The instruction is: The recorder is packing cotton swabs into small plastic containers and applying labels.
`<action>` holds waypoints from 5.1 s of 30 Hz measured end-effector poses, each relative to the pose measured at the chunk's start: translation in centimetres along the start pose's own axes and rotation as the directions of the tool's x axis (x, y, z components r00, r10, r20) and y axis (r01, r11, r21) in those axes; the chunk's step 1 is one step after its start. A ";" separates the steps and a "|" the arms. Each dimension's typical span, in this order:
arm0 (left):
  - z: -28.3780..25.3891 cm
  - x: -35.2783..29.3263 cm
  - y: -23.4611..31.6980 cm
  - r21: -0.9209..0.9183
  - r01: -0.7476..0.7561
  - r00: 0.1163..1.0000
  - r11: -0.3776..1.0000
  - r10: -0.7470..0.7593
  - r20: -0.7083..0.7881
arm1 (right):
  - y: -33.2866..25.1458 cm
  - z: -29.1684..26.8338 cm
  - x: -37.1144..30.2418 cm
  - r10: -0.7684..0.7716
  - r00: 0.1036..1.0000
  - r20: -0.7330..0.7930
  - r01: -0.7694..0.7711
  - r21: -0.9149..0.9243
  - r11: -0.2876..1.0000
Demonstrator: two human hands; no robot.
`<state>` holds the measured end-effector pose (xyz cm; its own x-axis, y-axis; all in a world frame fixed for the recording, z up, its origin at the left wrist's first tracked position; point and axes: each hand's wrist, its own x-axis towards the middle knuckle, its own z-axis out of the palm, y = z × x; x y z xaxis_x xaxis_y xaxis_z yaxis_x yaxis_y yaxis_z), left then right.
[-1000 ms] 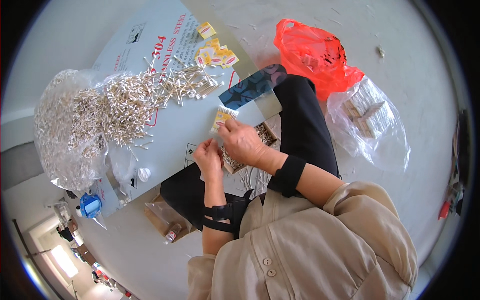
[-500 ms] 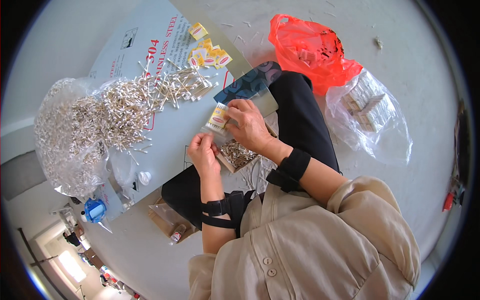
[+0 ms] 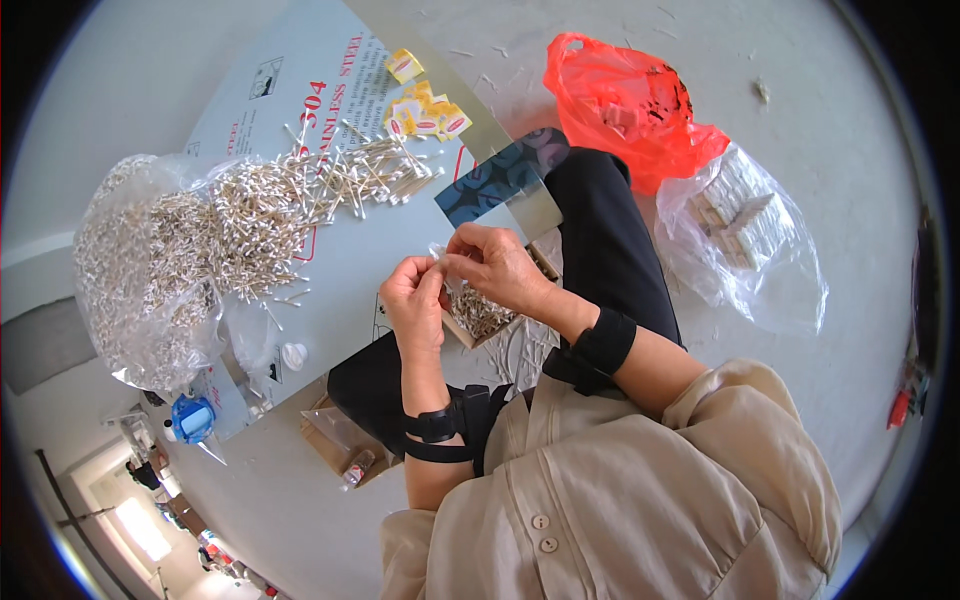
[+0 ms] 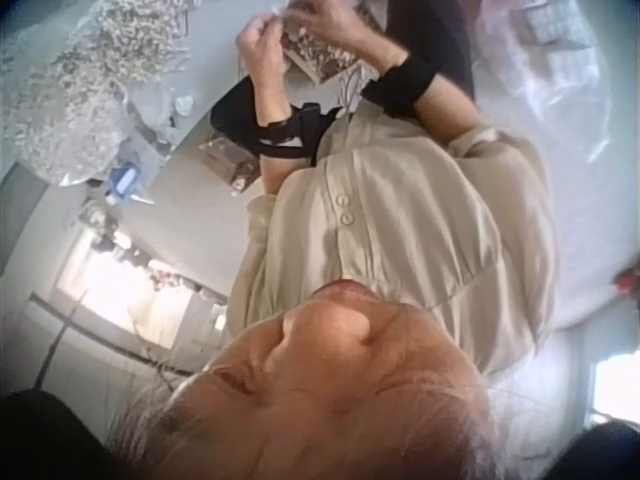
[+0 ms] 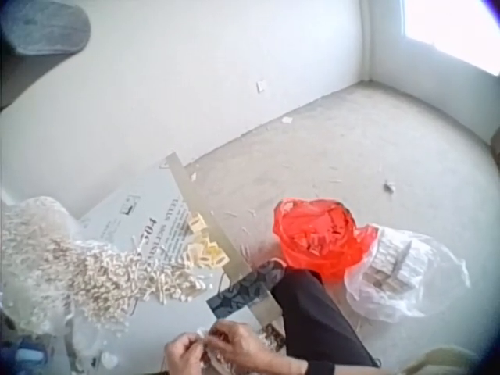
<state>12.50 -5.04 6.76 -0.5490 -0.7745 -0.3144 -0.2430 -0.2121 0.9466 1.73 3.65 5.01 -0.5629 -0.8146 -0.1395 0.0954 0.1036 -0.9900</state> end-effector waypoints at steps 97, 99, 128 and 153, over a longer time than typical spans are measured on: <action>-1.4 -0.3 -1.5 -0.261 -0.055 0.998 0.964 0.055 -0.007 | 0.5 1.2 1.0 0.188 0.973 0.136 -0.212 0.199 0.957; -1.3 -0.4 -1.4 -0.265 -0.056 0.998 0.962 0.058 -0.003 | 0.4 1.1 0.9 0.185 0.973 0.139 -0.211 0.210 0.955; -1.1 -0.4 -1.6 -0.213 -0.106 0.994 0.971 0.103 -0.029 | 0.2 1.1 0.9 0.227 0.965 0.128 -0.251 0.212 0.944; -1.2 -0.4 -1.6 -0.245 -0.079 0.996 0.966 0.067 -0.055 | 0.6 1.3 0.9 0.130 0.984 0.125 -0.150 0.160 0.976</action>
<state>14.07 -5.08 5.45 -0.5193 -0.8185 -0.2458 0.0044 -0.2902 0.9569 2.36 2.19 4.32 -0.4390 -0.8588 -0.2640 0.3088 0.1317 -0.9420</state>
